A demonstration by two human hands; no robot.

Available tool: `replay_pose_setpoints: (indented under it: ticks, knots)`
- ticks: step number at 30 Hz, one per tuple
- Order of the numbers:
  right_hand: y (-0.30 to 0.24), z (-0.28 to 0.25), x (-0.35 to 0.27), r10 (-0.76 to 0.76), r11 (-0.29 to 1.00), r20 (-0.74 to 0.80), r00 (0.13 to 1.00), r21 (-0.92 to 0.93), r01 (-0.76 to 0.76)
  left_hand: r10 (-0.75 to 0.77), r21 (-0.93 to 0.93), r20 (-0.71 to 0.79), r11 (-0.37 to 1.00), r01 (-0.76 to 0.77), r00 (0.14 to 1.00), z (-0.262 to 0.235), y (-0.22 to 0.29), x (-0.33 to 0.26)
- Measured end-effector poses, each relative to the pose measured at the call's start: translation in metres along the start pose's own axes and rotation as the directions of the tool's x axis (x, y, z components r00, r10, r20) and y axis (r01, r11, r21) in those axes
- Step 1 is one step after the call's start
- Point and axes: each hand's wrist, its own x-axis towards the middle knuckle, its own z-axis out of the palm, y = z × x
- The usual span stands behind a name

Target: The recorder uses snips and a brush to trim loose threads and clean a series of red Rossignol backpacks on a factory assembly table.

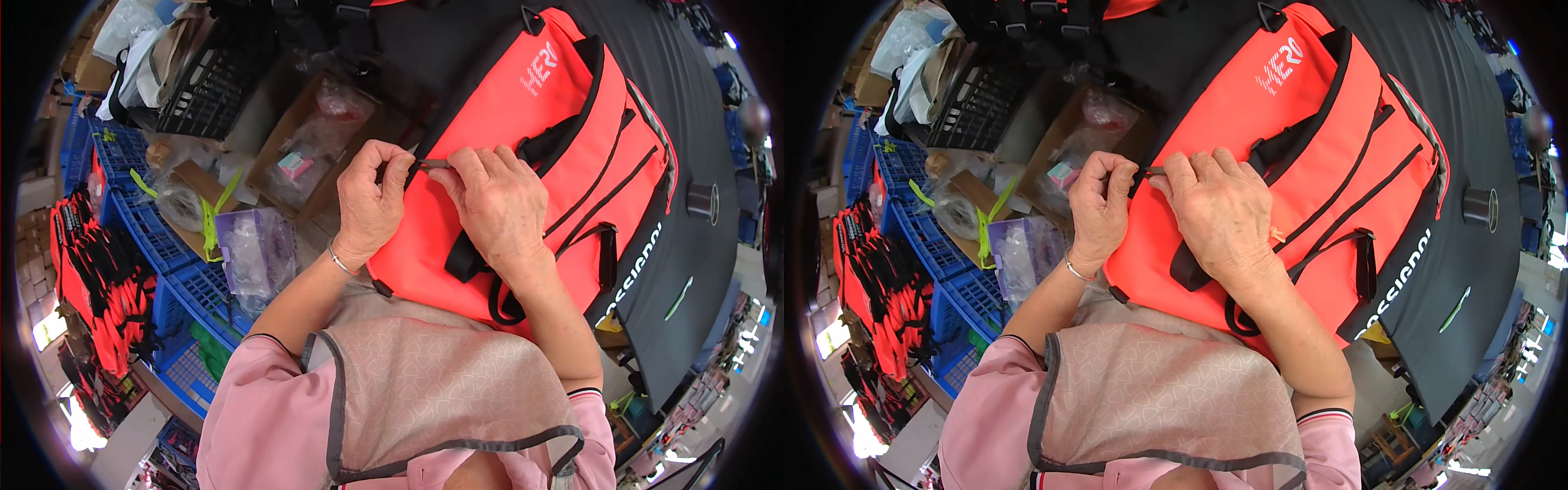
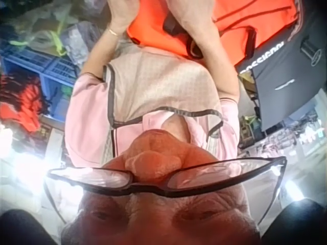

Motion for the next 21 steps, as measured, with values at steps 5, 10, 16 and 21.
replay_pose_setpoints:
  ticks: [5,10,16,21]
  knots:
    - [0.0,0.003,0.001,0.0,1.0,0.017,1.0,0.005,0.0,0.053,-0.006,-0.001,0.999,-0.053,0.999,0.0,-0.005,0.0]
    - [0.014,0.0,-0.004,0.209,0.951,0.097,0.973,0.211,-0.226,-0.262,-0.304,-0.092,0.926,0.224,0.961,-0.024,-0.022,0.006]
    - [0.023,-0.005,-0.007,0.435,0.712,0.287,0.853,0.471,-0.521,0.19,0.127,0.081,0.972,-0.199,0.978,-0.031,0.002,0.005]
    - [0.023,-0.004,-0.006,0.418,0.728,0.277,0.865,0.468,-0.501,0.379,0.236,0.214,0.874,-0.424,0.9,-0.027,0.006,0.013]
